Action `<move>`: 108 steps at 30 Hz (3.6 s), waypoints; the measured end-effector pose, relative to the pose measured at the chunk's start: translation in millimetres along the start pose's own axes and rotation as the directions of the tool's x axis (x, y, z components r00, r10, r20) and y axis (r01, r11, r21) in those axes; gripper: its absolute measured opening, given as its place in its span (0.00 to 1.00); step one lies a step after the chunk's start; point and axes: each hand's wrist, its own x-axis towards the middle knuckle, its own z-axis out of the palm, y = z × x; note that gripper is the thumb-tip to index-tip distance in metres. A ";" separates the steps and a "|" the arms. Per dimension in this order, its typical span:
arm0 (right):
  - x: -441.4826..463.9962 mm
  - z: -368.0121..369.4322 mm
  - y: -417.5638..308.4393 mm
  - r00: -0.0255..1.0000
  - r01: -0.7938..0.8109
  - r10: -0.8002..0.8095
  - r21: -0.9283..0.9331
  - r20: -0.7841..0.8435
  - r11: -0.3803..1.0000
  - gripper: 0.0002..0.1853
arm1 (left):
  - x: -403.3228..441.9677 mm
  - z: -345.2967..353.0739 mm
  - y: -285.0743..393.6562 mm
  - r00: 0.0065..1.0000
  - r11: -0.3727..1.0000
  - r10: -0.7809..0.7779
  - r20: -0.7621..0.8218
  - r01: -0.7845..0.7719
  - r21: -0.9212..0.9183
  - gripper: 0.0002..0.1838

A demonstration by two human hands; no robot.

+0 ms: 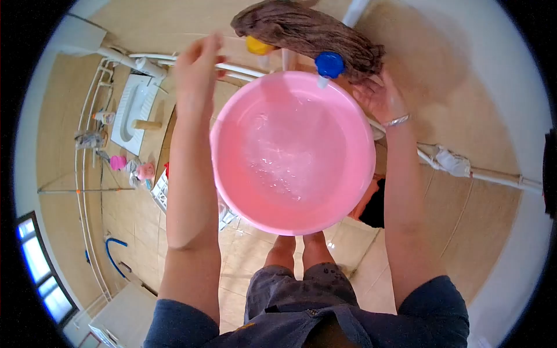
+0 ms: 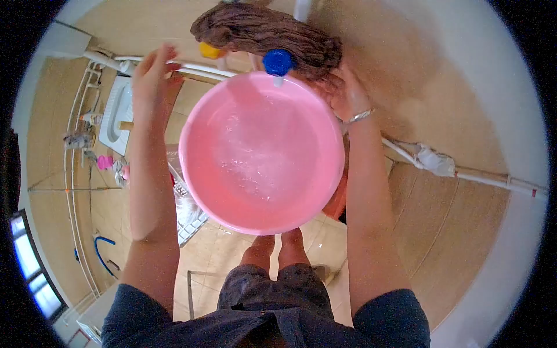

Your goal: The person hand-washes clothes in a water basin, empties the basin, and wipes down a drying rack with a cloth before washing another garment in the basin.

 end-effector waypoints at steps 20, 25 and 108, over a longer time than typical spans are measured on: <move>-175.7 -485.2 294.5 0.449 -0.773 -0.208 -0.494 -0.869 0.397 0.52 | -195.3 29.0 -270.7 0.399 0.099 -0.058 0.915 -0.910 0.403 0.35; -161.7 -480.3 300.7 0.225 -0.914 -0.326 -0.315 -0.918 0.257 0.39 | -203.5 25.8 -278.0 0.449 0.025 -0.407 0.795 -0.865 0.501 0.36; 52.4 -5.7 234.3 0.966 0.170 -0.147 -0.950 0.214 -0.263 0.23 | -116.3 18.3 -254.1 0.883 0.401 -0.439 -0.166 0.357 0.844 0.32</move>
